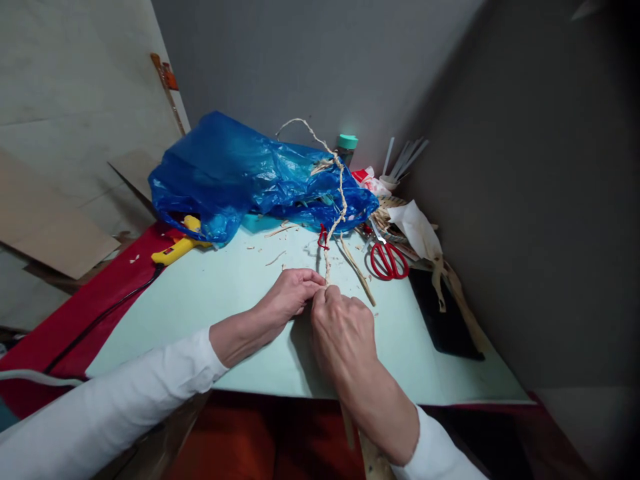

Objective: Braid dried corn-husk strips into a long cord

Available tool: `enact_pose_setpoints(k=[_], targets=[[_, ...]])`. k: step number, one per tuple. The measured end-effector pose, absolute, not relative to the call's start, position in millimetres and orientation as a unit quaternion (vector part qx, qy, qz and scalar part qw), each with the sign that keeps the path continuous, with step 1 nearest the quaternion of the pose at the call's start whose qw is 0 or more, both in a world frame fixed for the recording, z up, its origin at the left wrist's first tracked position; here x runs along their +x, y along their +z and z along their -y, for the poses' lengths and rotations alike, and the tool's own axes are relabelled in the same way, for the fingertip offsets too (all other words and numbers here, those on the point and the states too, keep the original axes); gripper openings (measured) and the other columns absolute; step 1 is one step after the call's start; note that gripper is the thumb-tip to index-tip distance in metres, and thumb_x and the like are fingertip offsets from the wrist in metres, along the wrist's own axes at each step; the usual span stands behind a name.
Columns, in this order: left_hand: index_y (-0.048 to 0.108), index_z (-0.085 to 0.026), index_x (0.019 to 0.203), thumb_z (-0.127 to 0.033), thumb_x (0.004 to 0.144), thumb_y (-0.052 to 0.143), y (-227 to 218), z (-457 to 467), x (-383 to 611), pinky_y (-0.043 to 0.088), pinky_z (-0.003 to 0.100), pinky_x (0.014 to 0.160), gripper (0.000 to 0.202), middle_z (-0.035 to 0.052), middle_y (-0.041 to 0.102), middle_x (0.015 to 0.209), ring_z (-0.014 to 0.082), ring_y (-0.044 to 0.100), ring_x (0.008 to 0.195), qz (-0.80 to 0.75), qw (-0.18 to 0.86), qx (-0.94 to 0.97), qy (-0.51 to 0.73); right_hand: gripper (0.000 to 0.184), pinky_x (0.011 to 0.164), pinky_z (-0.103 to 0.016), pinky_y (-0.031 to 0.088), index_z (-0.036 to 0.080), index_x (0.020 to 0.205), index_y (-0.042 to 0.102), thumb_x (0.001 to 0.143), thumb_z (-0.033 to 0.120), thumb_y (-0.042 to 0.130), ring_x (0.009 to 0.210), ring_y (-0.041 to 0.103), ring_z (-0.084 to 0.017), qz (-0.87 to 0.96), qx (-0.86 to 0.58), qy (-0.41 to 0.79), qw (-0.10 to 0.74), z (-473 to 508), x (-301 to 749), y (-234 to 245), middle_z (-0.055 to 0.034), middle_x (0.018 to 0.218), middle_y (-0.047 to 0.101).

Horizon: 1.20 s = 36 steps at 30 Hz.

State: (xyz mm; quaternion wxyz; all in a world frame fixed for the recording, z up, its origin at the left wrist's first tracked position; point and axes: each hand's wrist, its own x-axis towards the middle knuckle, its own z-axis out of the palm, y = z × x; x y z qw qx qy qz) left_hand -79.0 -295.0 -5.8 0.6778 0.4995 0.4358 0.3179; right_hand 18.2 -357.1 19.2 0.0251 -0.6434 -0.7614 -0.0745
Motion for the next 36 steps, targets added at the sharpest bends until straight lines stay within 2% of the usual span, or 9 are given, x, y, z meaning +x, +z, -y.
enact_pose_setpoints(k=[7, 13, 18, 20, 22, 24, 27, 29, 36], targets=[[0.058, -0.014, 0.078, -0.015, 0.070, 0.063, -3, 291, -82, 0.013, 0.020, 0.041, 0.010, -0.0073, 0.044, 0.053, 0.0028, 0.027, 0.042, -0.393, 0.724, 0.472, 0.315, 0.025, 0.049, -0.028, 0.037, 0.010, 0.089, 0.060, 0.082, -0.003, 0.040, 0.063, 0.066, -0.023, 0.745, -0.658, -0.104, -0.027, 357, 14, 22, -0.0118, 0.078, 0.062], [0.058, -0.013, 0.077, -0.015, 0.068, 0.066, -3, 292, -86, 0.013, 0.019, 0.042, 0.012, -0.0067, 0.045, 0.055, 0.0017, 0.028, 0.042, -0.382, 0.734, 0.453, 0.332, 0.025, 0.049, -0.027, 0.033, 0.011, 0.092, 0.061, 0.085, -0.001, 0.040, 0.066, 0.066, -0.021, 0.750, -0.652, -0.110, 0.017, 358, 14, 10, -0.0111, 0.079, 0.064], [0.057, -0.013, 0.082, -0.019, 0.072, 0.065, -3, 293, -89, 0.019, 0.019, 0.043, 0.014, -0.0009, 0.059, 0.067, 0.0018, 0.034, 0.044, -0.368, 0.739, 0.452, 0.338, 0.019, 0.058, -0.027, 0.039, 0.016, 0.088, 0.063, 0.093, 0.026, 0.047, 0.070, 0.062, -0.018, 0.804, -0.568, -0.010, 0.176, 369, 43, 13, -0.0081, 0.086, 0.066], [0.057, -0.013, 0.084, -0.020, 0.075, 0.064, -4, 292, -88, 0.021, 0.018, 0.044, 0.014, 0.0007, 0.061, 0.069, 0.0021, 0.036, 0.046, -0.361, 0.733, 0.466, 0.340, 0.021, 0.067, -0.026, 0.042, 0.016, 0.091, 0.062, 0.095, 0.027, 0.044, 0.072, 0.060, -0.016, 0.780, -0.562, 0.016, 0.275, 367, 58, 20, -0.0069, 0.084, 0.065], [0.057, -0.012, 0.085, -0.022, 0.077, 0.063, -5, 292, -87, 0.021, 0.018, 0.045, 0.014, 0.0007, 0.060, 0.067, 0.0026, 0.038, 0.047, -0.365, 0.720, 0.484, 0.338, 0.021, 0.079, -0.031, 0.042, 0.014, 0.101, 0.060, 0.093, 0.026, 0.045, 0.087, 0.059, -0.020, 0.744, -0.585, 0.008, 0.321, 358, 69, 26, -0.0115, 0.096, 0.065], [0.057, -0.012, 0.087, -0.024, 0.078, 0.063, -6, 294, -85, 0.024, 0.017, 0.046, 0.015, 0.0007, 0.059, 0.068, 0.0038, 0.042, 0.050, -0.370, 0.709, 0.495, 0.340, 0.023, 0.080, -0.033, 0.041, 0.013, 0.105, 0.058, 0.092, 0.028, 0.046, 0.090, 0.058, -0.021, 0.738, -0.603, 0.074, 0.294, 347, 72, 27, -0.0126, 0.100, 0.065], [0.055, -0.014, 0.086, -0.026, 0.079, 0.062, -5, 298, -85, 0.031, 0.017, 0.051, 0.015, -0.0003, 0.058, 0.070, 0.0068, 0.051, 0.059, -0.378, 0.696, 0.502, 0.348, 0.025, 0.066, -0.027, 0.041, 0.017, 0.093, 0.056, 0.096, 0.031, 0.037, 0.070, 0.056, -0.015, 0.725, -0.575, 0.282, 0.254, 333, 68, 18, -0.0037, 0.078, 0.062], [0.053, -0.016, 0.088, -0.025, 0.080, 0.060, -5, 300, -86, 0.033, 0.018, 0.054, 0.014, -0.0018, 0.056, 0.070, 0.0077, 0.052, 0.061, -0.382, 0.687, 0.508, 0.352, 0.026, 0.058, -0.023, 0.037, 0.018, 0.089, 0.055, 0.096, 0.033, 0.036, 0.062, 0.050, -0.012, 0.692, -0.542, 0.382, 0.285, 328, 65, 9, 0.0006, 0.070, 0.056], [0.040, -0.024, 0.104, -0.023, 0.087, 0.051, 0, 308, -87, 0.036, 0.022, 0.061, 0.020, -0.0029, 0.060, 0.078, 0.0105, 0.053, 0.067, -0.369, 0.656, 0.574, 0.323, 0.027, 0.048, -0.022, 0.026, 0.019, 0.072, 0.049, 0.092, 0.037, 0.045, 0.048, 0.032, -0.008, 0.609, -0.512, 0.485, 0.362, 331, 74, -6, 0.0063, 0.059, 0.039]])
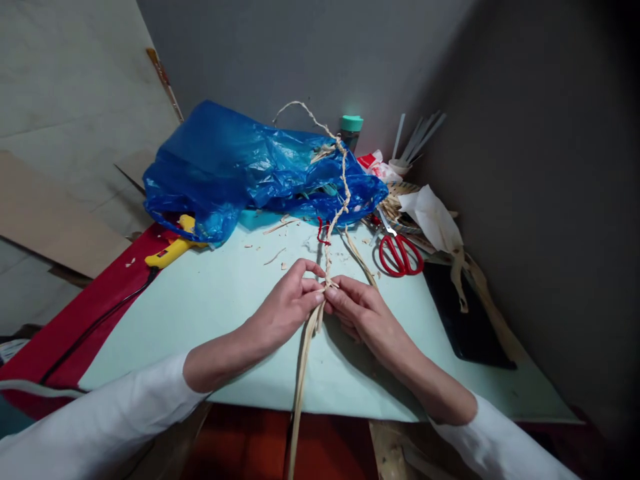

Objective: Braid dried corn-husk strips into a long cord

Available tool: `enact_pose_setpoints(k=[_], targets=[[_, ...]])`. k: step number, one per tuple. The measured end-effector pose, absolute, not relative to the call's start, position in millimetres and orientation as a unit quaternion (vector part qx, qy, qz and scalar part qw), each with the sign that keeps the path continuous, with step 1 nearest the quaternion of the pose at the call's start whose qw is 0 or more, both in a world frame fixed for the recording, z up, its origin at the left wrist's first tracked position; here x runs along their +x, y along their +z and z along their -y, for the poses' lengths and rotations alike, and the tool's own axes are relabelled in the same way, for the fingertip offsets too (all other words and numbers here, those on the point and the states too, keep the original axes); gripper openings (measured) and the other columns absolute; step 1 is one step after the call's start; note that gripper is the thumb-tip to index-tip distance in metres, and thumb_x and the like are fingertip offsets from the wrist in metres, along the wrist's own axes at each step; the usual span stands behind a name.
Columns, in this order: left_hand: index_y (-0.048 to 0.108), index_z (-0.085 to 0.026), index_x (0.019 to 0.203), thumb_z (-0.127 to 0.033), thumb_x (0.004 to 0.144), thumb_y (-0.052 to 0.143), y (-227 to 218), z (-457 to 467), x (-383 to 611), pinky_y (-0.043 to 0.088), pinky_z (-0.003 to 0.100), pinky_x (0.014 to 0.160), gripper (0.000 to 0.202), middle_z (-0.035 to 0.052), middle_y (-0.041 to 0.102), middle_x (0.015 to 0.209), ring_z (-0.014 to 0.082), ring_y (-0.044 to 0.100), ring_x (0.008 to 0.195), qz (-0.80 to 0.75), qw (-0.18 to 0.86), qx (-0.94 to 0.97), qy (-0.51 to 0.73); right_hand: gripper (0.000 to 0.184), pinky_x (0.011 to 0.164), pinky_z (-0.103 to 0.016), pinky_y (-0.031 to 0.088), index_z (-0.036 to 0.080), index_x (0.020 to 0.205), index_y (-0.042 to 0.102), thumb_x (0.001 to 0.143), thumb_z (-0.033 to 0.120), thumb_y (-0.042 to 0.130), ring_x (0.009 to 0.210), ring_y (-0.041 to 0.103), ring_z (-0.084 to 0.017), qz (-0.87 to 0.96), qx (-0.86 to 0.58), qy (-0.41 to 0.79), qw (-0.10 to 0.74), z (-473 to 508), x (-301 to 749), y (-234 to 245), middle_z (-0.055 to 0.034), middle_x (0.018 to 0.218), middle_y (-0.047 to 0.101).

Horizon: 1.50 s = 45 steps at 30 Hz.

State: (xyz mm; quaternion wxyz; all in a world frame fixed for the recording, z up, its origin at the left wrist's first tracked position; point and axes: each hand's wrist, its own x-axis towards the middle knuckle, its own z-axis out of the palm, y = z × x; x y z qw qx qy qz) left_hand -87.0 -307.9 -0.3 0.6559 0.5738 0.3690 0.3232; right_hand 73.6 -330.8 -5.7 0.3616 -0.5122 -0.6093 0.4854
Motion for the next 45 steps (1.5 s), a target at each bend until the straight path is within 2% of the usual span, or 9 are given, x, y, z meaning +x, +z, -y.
enact_pose_setpoints(k=[7, 11, 17, 22, 27, 30, 34, 38, 45], targets=[[0.046, -0.022, 0.101, -0.023, 0.090, 0.044, 13, 314, -85, 0.036, 0.028, 0.067, 0.011, 0.0005, 0.065, 0.076, 0.0160, 0.054, 0.068, -0.480, 0.395, 0.745, 0.241, 0.031, 0.052, -0.024, 0.027, 0.019, 0.061, 0.043, 0.089, 0.031, 0.048, 0.055, 0.037, -0.010, 0.636, -0.548, 0.396, 0.371, 332, 74, -6, 0.0052, 0.056, 0.041], [0.055, -0.020, 0.083, -0.027, 0.089, 0.048, 11, 314, -87, 0.034, 0.029, 0.061, 0.012, 0.0024, 0.063, 0.068, 0.0151, 0.052, 0.057, -0.491, 0.252, 0.799, 0.236, 0.034, 0.055, -0.024, 0.031, 0.017, 0.059, 0.051, 0.090, 0.030, 0.047, 0.054, 0.042, -0.010, 0.631, -0.551, 0.397, 0.374, 333, 74, -4, 0.0030, 0.055, 0.050], [0.056, -0.018, 0.075, -0.012, 0.089, 0.043, 0, 317, -88, 0.036, 0.026, 0.056, 0.020, 0.0017, 0.058, 0.062, 0.0132, 0.050, 0.055, -0.294, 0.094, 0.904, 0.295, 0.031, 0.057, -0.024, 0.033, 0.014, 0.064, 0.061, 0.089, 0.029, 0.051, 0.055, 0.047, -0.010, 0.563, -0.496, 0.517, 0.411, 333, 77, -2, 0.0006, 0.056, 0.056], [0.056, -0.015, 0.071, -0.006, 0.084, 0.044, -4, 322, -84, 0.037, 0.027, 0.055, 0.020, 0.0028, 0.056, 0.062, 0.0146, 0.047, 0.058, -0.196, -0.022, 0.932, 0.303, 0.029, 0.048, -0.023, 0.022, 0.013, 0.075, 0.064, 0.086, 0.039, 0.058, 0.050, 0.033, -0.007, 0.500, -0.460, 0.609, 0.409, 330, 81, -8, 0.0042, 0.054, 0.045], [0.056, -0.016, 0.071, -0.022, 0.088, 0.050, 8, 316, -84, 0.040, 0.030, 0.066, 0.019, 0.0027, 0.055, 0.067, 0.0152, 0.047, 0.067, -0.317, 0.160, 0.846, 0.398, 0.026, 0.048, -0.024, 0.017, 0.015, 0.073, 0.064, 0.085, 0.038, 0.061, 0.051, 0.028, -0.007, 0.489, -0.446, 0.614, 0.430, 329, 84, -9, 0.0043, 0.058, 0.042], [0.055, -0.017, 0.088, -0.029, 0.089, 0.051, 9, 305, -85, 0.041, 0.030, 0.072, 0.013, 0.0024, 0.055, 0.078, 0.0153, 0.051, 0.076, -0.395, 0.424, 0.730, 0.361, 0.028, 0.048, -0.024, 0.018, 0.015, 0.075, 0.065, 0.087, 0.040, 0.057, 0.051, 0.027, -0.008, 0.510, -0.444, 0.602, 0.426, 329, 85, -9, 0.0038, 0.058, 0.042], [0.050, -0.016, 0.091, -0.032, 0.088, 0.051, 2, 297, -83, 0.034, 0.023, 0.057, 0.016, -0.0033, 0.045, 0.067, 0.0087, 0.041, 0.058, -0.299, 0.717, 0.571, 0.266, 0.026, 0.051, -0.023, 0.025, 0.016, 0.079, 0.062, 0.090, 0.037, 0.052, 0.053, 0.033, -0.008, 0.527, -0.427, 0.610, 0.410, 329, 86, -8, 0.0025, 0.062, 0.047], [0.048, -0.015, 0.084, -0.029, 0.089, 0.052, -2, 300, -81, 0.018, 0.020, 0.048, 0.015, -0.0039, 0.043, 0.065, 0.0046, 0.028, 0.051, -0.307, 0.745, 0.533, 0.258, 0.023, 0.059, -0.024, 0.034, 0.016, 0.079, 0.058, 0.092, 0.033, 0.048, 0.064, 0.045, -0.011, 0.586, -0.456, 0.551, 0.382, 332, 85, -7, -0.0003, 0.072, 0.055], [0.047, -0.016, 0.084, -0.023, 0.088, 0.050, -3, 304, -76, 0.019, 0.019, 0.045, 0.009, -0.0054, 0.043, 0.064, 0.0033, 0.029, 0.048, -0.366, 0.703, 0.541, 0.282, 0.016, 0.057, -0.025, 0.036, 0.019, 0.092, 0.049, 0.094, 0.034, 0.043, 0.061, 0.049, -0.013, 0.643, -0.506, 0.463, 0.341, 337, 82, -7, 0.0010, 0.070, 0.057]])
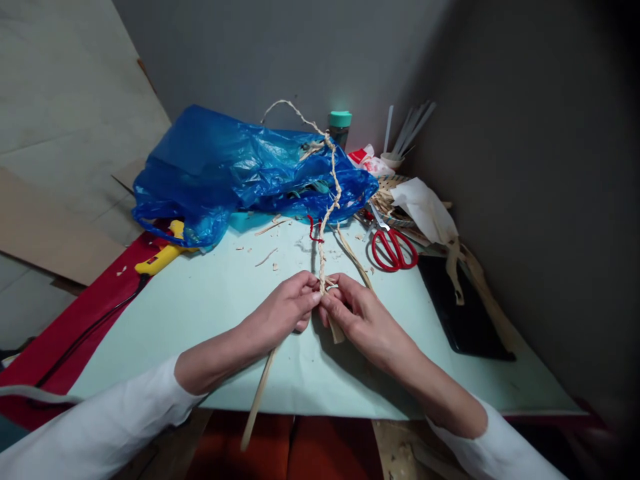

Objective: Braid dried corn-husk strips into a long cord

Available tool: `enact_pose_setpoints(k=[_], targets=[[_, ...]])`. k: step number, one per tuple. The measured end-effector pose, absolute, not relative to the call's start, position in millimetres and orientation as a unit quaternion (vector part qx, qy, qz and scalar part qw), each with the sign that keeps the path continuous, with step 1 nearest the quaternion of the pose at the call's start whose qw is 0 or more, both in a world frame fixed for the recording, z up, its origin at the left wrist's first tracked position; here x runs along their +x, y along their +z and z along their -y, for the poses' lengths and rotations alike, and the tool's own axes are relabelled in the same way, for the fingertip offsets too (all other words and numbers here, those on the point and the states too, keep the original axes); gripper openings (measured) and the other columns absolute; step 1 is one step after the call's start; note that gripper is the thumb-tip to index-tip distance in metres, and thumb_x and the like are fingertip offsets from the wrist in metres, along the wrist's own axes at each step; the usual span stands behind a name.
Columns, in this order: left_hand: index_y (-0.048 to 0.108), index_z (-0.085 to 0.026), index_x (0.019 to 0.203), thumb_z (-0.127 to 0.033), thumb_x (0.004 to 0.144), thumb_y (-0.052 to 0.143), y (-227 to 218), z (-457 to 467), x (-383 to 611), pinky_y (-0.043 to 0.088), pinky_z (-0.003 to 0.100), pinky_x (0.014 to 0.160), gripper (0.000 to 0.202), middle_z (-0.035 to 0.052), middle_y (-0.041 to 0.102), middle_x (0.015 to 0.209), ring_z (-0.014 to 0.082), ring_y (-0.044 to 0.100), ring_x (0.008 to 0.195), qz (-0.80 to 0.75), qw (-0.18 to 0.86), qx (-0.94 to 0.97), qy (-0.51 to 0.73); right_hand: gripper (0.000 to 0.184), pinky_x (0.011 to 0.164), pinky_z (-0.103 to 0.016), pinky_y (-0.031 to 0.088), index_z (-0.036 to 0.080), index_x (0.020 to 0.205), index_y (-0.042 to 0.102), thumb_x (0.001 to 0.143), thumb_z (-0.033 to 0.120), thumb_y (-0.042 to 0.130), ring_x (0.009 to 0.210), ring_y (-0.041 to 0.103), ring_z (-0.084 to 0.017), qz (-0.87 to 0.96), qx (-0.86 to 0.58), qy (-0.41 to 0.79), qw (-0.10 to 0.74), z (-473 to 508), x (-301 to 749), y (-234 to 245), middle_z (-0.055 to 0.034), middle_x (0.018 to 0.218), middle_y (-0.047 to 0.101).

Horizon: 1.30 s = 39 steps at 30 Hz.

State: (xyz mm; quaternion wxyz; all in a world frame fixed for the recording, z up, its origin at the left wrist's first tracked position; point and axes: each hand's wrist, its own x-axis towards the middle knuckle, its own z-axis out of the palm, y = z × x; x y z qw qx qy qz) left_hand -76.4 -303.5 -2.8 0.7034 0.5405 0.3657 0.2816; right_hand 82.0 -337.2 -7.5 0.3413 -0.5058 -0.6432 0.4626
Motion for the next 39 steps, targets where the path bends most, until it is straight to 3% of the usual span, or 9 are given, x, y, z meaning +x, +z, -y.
enact_pose_setpoints(k=[6, 11, 15, 18, 21, 27, 30, 34, 39], targets=[[0.046, -0.015, 0.078, -0.026, 0.083, 0.055, 0, 302, -76, 0.015, 0.019, 0.042, 0.015, -0.0064, 0.041, 0.059, 0.0019, 0.027, 0.044, -0.400, 0.714, 0.503, 0.278, 0.015, 0.056, -0.024, 0.033, 0.022, 0.108, 0.040, 0.095, 0.030, 0.040, 0.055, 0.045, -0.012, 0.671, -0.525, 0.397, 0.342, 341, 81, -7, 0.0071, 0.060, 0.047], [0.053, -0.013, 0.079, -0.025, 0.081, 0.060, -1, 300, -77, 0.014, 0.019, 0.042, 0.015, -0.0053, 0.045, 0.059, 0.0006, 0.029, 0.043, -0.401, 0.698, 0.508, 0.306, 0.021, 0.063, -0.026, 0.036, 0.020, 0.114, 0.039, 0.096, 0.030, 0.039, 0.062, 0.051, -0.014, 0.683, -0.541, 0.380, 0.311, 344, 81, 3, 0.0044, 0.067, 0.056], [0.053, -0.013, 0.076, -0.024, 0.082, 0.061, -2, 300, -78, 0.014, 0.018, 0.041, 0.015, -0.0050, 0.047, 0.059, -0.0001, 0.029, 0.041, -0.403, 0.695, 0.501, 0.323, 0.022, 0.061, -0.025, 0.037, 0.020, 0.109, 0.049, 0.096, 0.031, 0.035, 0.061, 0.055, -0.015, 0.695, -0.570, 0.360, 0.250, 339, 96, 17, 0.0018, 0.066, 0.060], [0.054, -0.013, 0.076, -0.025, 0.082, 0.062, -1, 300, -79, 0.014, 0.018, 0.041, 0.015, -0.0043, 0.049, 0.060, -0.0002, 0.030, 0.041, -0.399, 0.697, 0.495, 0.331, 0.023, 0.062, -0.027, 0.037, 0.019, 0.098, 0.057, 0.095, 0.033, 0.040, 0.066, 0.059, -0.018, 0.706, -0.641, 0.194, 0.231, 321, 109, 25, -0.0043, 0.075, 0.066], [0.055, -0.013, 0.078, -0.024, 0.081, 0.063, 0, 300, -80, 0.013, 0.018, 0.041, 0.015, -0.0042, 0.049, 0.060, -0.0005, 0.030, 0.041, -0.397, 0.704, 0.485, 0.334, 0.020, 0.064, -0.030, 0.036, 0.015, 0.102, 0.057, 0.091, 0.029, 0.049, 0.077, 0.061, -0.024, 0.707, -0.687, -0.003, 0.170, 294, 113, 25, -0.0125, 0.087, 0.067], [0.053, -0.013, 0.076, -0.021, 0.081, 0.064, 2, 300, -81, 0.019, 0.015, 0.041, 0.014, -0.0037, 0.050, 0.060, -0.0007, 0.029, 0.042, -0.381, 0.733, 0.452, 0.335, 0.018, 0.061, -0.033, 0.032, 0.012, 0.095, 0.058, 0.088, 0.013, 0.042, 0.083, 0.059, -0.029, 0.734, -0.674, -0.065, 0.041, 260, 99, 6, -0.0194, 0.091, 0.065], [0.053, -0.014, 0.076, -0.020, 0.080, 0.064, 3, 301, -81, 0.026, 0.015, 0.041, 0.013, -0.0028, 0.051, 0.061, 0.0011, 0.035, 0.044, -0.372, 0.743, 0.445, 0.335, 0.013, 0.063, -0.033, 0.033, 0.014, 0.087, 0.057, 0.083, 0.012, 0.044, 0.086, 0.056, -0.028, 0.744, -0.656, -0.071, 0.104, 264, 102, 7, -0.0162, 0.090, 0.063], [0.053, -0.013, 0.077, -0.022, 0.081, 0.064, 3, 300, -83, 0.016, 0.013, 0.037, 0.015, -0.0022, 0.053, 0.064, -0.0008, 0.029, 0.042, -0.370, 0.749, 0.446, 0.320, 0.007, 0.063, -0.030, 0.034, 0.019, 0.083, 0.051, 0.080, 0.015, 0.046, 0.069, 0.051, -0.019, 0.725, -0.634, 0.001, 0.269, 289, 107, 29, -0.0056, 0.076, 0.057], [0.053, -0.012, 0.077, -0.021, 0.081, 0.064, 5, 300, -82, 0.013, 0.014, 0.038, 0.015, -0.0015, 0.054, 0.064, -0.0020, 0.025, 0.040, -0.370, 0.742, 0.447, 0.335, 0.012, 0.059, -0.027, 0.035, 0.022, 0.085, 0.048, 0.092, 0.024, 0.038, 0.059, 0.047, -0.015, 0.715, -0.600, 0.145, 0.328, 342, 99, 47, -0.0007, 0.069, 0.052]])
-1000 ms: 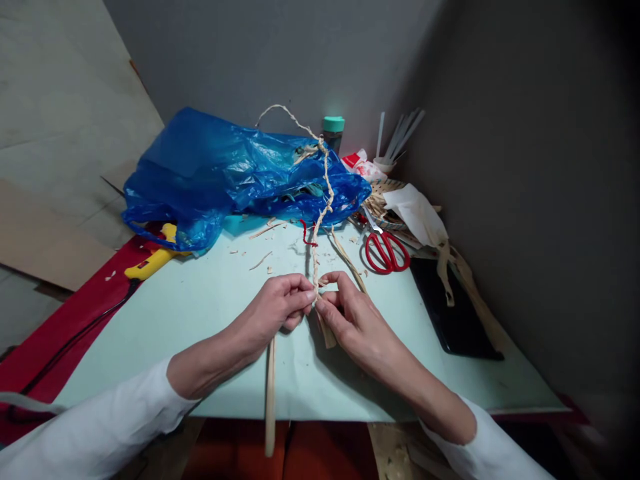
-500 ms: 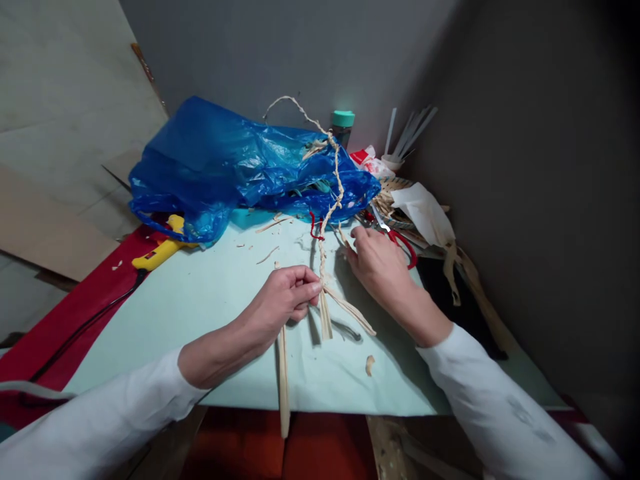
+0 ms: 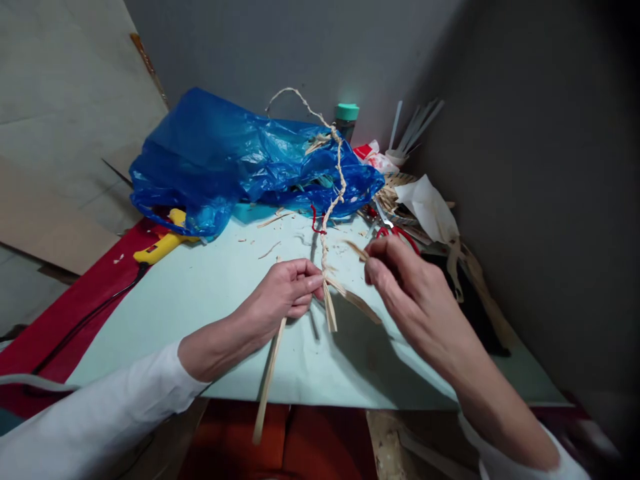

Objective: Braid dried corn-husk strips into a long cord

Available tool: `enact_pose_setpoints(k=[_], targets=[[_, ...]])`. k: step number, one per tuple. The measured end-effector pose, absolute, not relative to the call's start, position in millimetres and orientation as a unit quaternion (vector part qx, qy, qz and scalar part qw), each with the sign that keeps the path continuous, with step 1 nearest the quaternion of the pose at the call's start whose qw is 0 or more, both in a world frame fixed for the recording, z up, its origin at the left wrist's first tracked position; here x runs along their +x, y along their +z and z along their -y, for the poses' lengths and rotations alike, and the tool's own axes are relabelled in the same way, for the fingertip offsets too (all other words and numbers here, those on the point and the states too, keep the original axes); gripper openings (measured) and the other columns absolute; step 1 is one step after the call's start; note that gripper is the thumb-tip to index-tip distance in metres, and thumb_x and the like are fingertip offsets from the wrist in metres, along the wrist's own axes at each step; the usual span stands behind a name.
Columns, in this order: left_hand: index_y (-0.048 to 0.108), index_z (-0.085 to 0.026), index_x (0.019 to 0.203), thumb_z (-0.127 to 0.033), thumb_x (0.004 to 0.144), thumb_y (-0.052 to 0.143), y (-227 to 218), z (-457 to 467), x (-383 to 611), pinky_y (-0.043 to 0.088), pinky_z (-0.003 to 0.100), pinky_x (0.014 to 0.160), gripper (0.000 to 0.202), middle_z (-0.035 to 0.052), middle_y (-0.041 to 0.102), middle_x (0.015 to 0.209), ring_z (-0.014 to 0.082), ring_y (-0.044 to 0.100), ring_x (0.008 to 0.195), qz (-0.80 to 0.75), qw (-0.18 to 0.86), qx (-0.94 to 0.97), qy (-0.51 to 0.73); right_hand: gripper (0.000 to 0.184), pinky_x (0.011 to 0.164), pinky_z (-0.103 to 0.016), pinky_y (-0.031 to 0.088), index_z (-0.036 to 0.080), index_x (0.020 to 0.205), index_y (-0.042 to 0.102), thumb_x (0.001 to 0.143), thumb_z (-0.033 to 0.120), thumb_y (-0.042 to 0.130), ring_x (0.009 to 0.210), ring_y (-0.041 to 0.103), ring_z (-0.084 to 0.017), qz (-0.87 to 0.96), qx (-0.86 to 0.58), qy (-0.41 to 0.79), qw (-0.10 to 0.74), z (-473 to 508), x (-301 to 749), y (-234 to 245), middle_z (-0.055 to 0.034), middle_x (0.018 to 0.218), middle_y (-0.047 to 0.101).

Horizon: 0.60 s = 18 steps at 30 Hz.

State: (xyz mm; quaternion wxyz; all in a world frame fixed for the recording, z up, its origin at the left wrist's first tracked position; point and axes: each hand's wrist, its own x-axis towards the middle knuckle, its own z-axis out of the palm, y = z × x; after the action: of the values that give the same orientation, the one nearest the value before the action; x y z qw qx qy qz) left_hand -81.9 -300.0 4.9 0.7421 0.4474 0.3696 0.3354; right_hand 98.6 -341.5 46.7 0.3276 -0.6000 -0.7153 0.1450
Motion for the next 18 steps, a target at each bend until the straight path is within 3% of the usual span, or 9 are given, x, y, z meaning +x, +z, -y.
enact_pose_setpoints(k=[4, 7, 12, 18], targets=[[0.054, -0.013, 0.078, -0.021, 0.081, 0.064, 4, 301, -80, 0.013, 0.015, 0.038, 0.014, -0.0022, 0.053, 0.063, -0.0014, 0.024, 0.041, -0.360, 0.748, 0.440, 0.341, 0.017, 0.052, -0.026, 0.033, 0.023, 0.084, 0.047, 0.095, 0.033, 0.041, 0.051, 0.045, -0.013, 0.717, -0.591, 0.214, 0.300, 369, 89, 30, 0.0004, 0.064, 0.054], [0.055, -0.013, 0.077, -0.023, 0.081, 0.066, 2, 301, -80, 0.014, 0.015, 0.039, 0.015, -0.0066, 0.042, 0.057, -0.0006, 0.022, 0.042, -0.361, 0.743, 0.442, 0.349, 0.016, 0.050, -0.026, 0.031, 0.023, 0.083, 0.046, 0.095, 0.034, 0.043, 0.047, 0.044, -0.013, 0.703, -0.613, 0.207, 0.295, 374, 86, 17, 0.0010, 0.061, 0.052], [0.056, -0.013, 0.077, -0.026, 0.080, 0.067, 1, 300, -80, 0.015, 0.015, 0.039, 0.017, -0.0038, 0.048, 0.064, -0.0003, 0.023, 0.043, -0.364, 0.734, 0.455, 0.351, 0.018, 0.050, -0.027, 0.032, 0.023, 0.079, 0.046, 0.093, 0.034, 0.043, 0.047, 0.049, -0.014, 0.690, -0.624, 0.223, 0.292, 371, 86, 13, -0.0002, 0.058, 0.055], [0.058, -0.014, 0.080, -0.025, 0.080, 0.067, 2, 301, -78, 0.016, 0.015, 0.038, 0.014, -0.0070, 0.038, 0.058, 0.0004, 0.024, 0.043, -0.369, 0.727, 0.459, 0.354, 0.019, 0.049, -0.027, 0.031, 0.023, 0.075, 0.046, 0.091, 0.033, 0.044, 0.044, 0.046, -0.013, 0.683, -0.631, 0.232, 0.285, 372, 84, 14, 0.0002, 0.055, 0.054]])
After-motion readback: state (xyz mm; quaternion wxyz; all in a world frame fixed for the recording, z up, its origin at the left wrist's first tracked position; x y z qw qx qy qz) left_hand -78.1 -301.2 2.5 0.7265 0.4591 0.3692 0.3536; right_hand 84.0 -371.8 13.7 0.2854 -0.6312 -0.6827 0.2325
